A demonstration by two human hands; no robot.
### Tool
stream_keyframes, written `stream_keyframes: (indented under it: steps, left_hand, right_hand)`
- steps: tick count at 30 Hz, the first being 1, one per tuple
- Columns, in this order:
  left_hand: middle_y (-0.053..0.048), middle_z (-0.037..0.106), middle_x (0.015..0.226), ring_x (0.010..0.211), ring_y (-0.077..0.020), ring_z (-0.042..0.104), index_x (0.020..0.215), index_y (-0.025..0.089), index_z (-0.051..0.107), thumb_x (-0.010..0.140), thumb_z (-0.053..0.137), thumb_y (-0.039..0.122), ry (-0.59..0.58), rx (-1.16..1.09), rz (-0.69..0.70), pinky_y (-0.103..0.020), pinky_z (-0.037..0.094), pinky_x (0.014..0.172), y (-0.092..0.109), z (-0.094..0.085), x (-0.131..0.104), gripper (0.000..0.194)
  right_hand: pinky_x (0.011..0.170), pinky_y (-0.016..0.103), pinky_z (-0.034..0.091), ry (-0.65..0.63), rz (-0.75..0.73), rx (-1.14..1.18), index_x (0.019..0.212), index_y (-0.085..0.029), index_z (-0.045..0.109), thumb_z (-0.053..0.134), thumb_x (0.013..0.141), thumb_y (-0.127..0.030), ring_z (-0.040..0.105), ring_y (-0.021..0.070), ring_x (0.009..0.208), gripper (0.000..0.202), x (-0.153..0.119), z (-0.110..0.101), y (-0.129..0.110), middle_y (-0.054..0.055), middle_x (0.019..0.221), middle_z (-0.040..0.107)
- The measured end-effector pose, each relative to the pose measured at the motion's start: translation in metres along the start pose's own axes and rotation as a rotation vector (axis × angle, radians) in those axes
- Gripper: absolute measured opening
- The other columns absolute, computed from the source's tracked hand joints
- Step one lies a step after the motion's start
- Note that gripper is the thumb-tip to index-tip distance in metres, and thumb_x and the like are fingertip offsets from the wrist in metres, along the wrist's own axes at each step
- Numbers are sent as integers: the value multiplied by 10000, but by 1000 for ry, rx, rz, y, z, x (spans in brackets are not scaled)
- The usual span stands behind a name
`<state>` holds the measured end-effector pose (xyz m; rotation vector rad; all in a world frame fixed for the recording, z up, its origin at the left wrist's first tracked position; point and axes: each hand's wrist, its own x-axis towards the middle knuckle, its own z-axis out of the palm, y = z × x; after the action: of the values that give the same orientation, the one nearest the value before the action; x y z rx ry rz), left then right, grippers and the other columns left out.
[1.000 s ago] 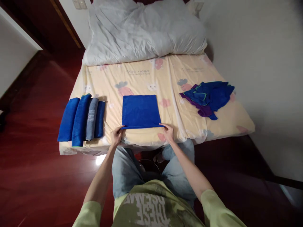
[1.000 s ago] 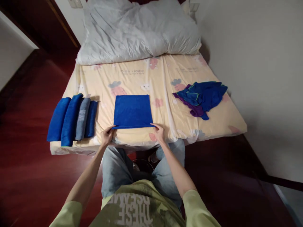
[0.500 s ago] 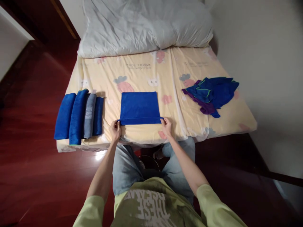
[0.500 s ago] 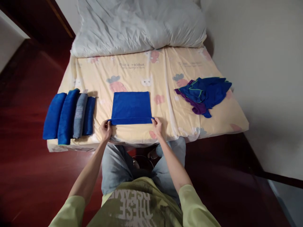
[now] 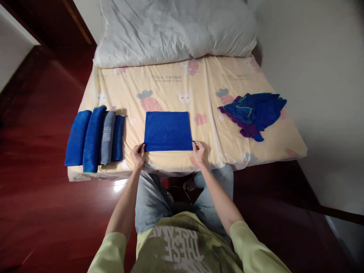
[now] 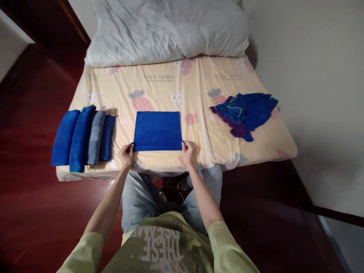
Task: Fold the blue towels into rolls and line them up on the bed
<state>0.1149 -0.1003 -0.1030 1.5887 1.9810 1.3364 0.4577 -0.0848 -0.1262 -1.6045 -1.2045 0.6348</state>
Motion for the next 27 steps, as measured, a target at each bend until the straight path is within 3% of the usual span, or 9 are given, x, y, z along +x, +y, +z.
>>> stream_keyframes:
  steps: [8,19,27]
  left_hand:
    - [-95,736,906,804,-210,698,978,166,782,952,581,396,17,-5,-6,-328,540,779,0,5,6,307]
    - [-86,737,856,780,-207,674,934,175,762,951,572,452,25,39,-35,-326,529,769,2,2,5,337]
    - [-75,715,871,793,-203,666,927,195,741,955,576,406,34,56,-42,-330,526,788,3,6,2,270]
  right_hand:
    - [690,324,521,55,-1,-36,942,-140,757,569,928,-562,660,210,696,462,-4,4,-7,113,816,742]
    - [696,324,516,61,6,-85,935,-144,757,542,944,-550,666,220,714,459,-3,5,-10,116,824,748]
    - [671,312,501,66,4,-132,914,-155,755,529,953,-534,655,214,682,442,-2,7,-15,117,801,746]
